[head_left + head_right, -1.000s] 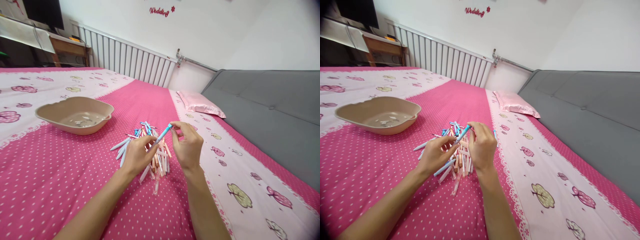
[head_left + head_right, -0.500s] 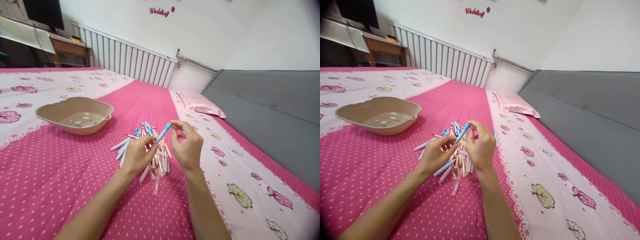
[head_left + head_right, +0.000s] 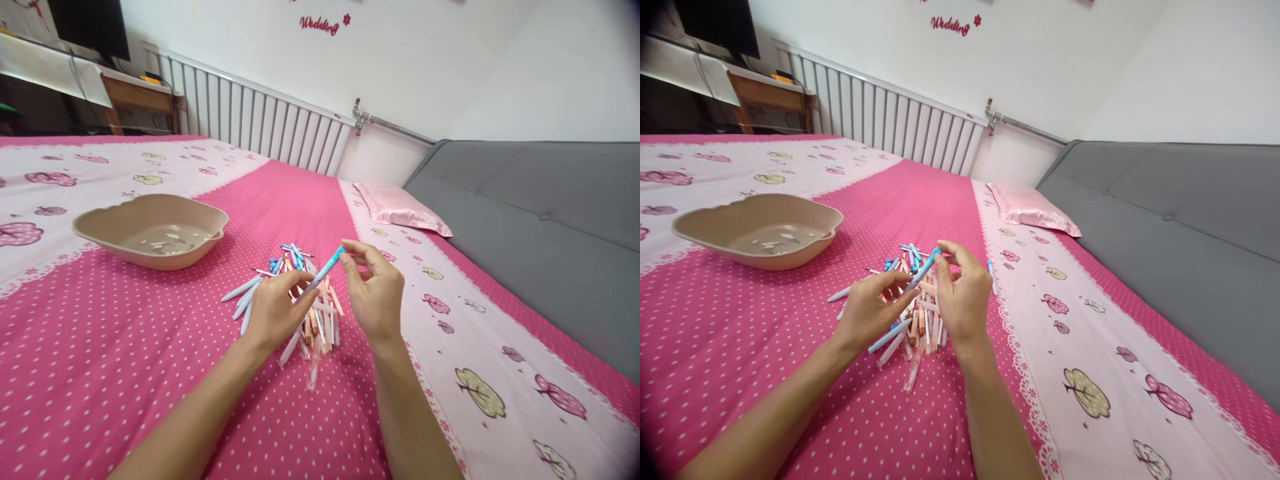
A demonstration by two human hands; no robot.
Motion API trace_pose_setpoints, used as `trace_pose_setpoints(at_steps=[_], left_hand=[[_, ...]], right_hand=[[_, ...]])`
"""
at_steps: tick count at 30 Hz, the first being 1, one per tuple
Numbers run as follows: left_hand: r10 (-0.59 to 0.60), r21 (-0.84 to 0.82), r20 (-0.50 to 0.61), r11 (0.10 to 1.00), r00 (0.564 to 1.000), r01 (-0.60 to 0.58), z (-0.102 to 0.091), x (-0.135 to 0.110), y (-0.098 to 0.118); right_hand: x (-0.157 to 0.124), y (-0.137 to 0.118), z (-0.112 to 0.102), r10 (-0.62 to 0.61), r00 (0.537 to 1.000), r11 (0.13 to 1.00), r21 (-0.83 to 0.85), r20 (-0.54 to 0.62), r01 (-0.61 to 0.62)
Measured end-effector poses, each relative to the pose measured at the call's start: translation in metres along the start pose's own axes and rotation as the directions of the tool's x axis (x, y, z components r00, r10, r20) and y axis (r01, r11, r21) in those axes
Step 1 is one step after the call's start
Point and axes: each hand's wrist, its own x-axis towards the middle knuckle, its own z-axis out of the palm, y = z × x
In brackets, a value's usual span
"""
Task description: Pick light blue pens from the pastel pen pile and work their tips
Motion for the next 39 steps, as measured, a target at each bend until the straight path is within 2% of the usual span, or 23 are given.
trace_pose_setpoints(at_steps=[39], left_hand=[[-0.028,-0.039,0.001,0.999,1.000,0.028,0.0011,-0.0022,-0.0006]], right_hand=[[-0.0017,-0.0007,0.0035,-0.024,1.000,0.999,0.021,-0.003,0.024]])
